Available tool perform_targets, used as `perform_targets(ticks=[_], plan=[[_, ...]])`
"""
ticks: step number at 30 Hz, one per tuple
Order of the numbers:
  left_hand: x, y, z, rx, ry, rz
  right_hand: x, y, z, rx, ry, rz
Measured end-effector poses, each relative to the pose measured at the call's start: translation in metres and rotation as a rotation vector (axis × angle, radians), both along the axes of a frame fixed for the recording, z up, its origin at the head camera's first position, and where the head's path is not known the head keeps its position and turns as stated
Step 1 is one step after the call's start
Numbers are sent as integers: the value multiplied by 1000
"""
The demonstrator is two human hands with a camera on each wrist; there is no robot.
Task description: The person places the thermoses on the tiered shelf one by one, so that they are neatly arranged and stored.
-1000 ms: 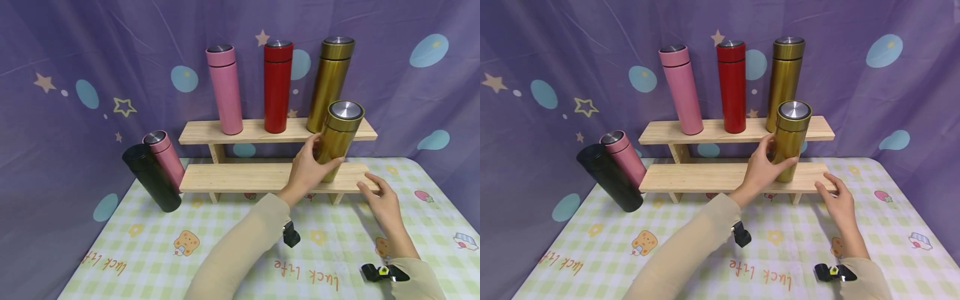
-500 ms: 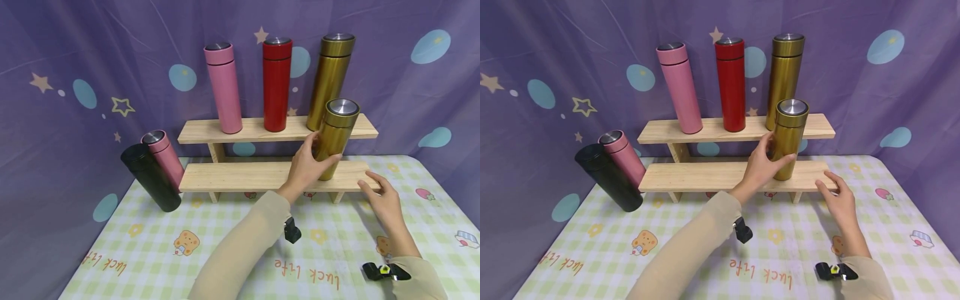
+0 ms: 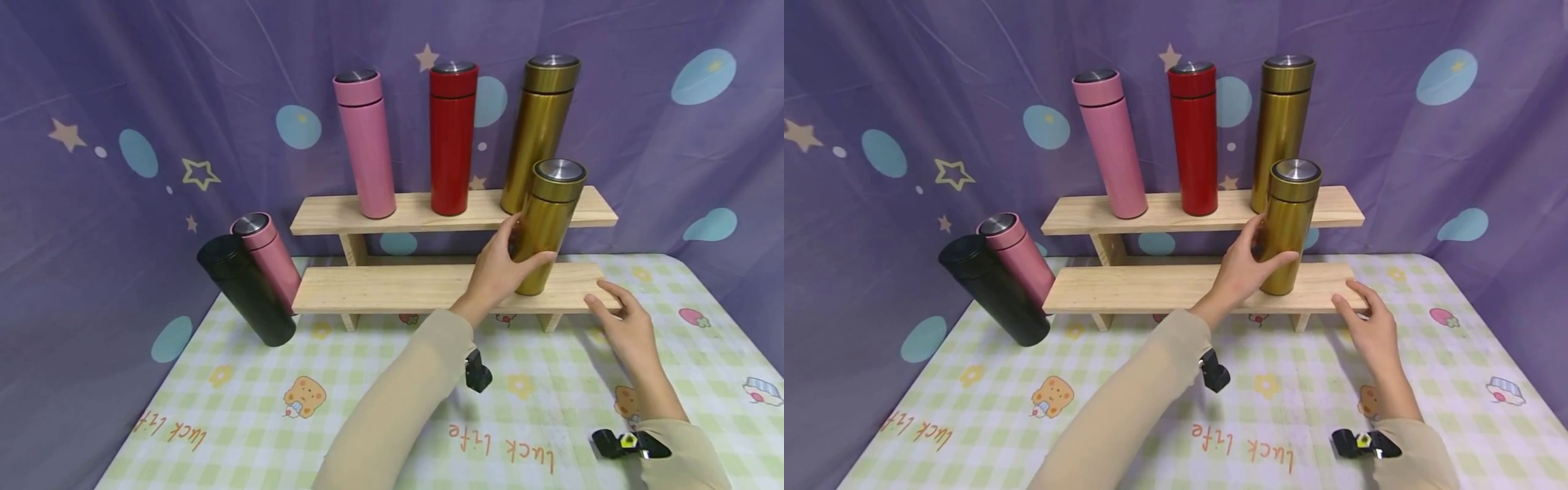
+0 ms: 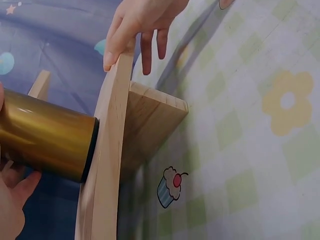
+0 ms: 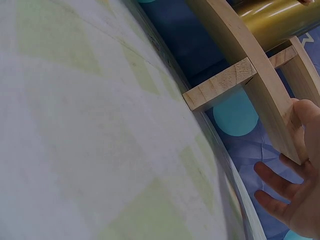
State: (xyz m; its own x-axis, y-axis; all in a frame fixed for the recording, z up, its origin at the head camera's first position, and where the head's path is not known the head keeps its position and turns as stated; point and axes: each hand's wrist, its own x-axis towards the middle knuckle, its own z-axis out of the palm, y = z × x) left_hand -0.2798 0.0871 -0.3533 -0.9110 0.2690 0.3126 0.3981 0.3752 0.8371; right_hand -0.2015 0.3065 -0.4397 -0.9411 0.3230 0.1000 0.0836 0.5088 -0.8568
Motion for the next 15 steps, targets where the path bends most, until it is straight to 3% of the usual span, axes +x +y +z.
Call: perform_targets(ticks=[15], plan=[[6,-9,1,-8,17,-3,0,1,-2,-13,5,-5]])
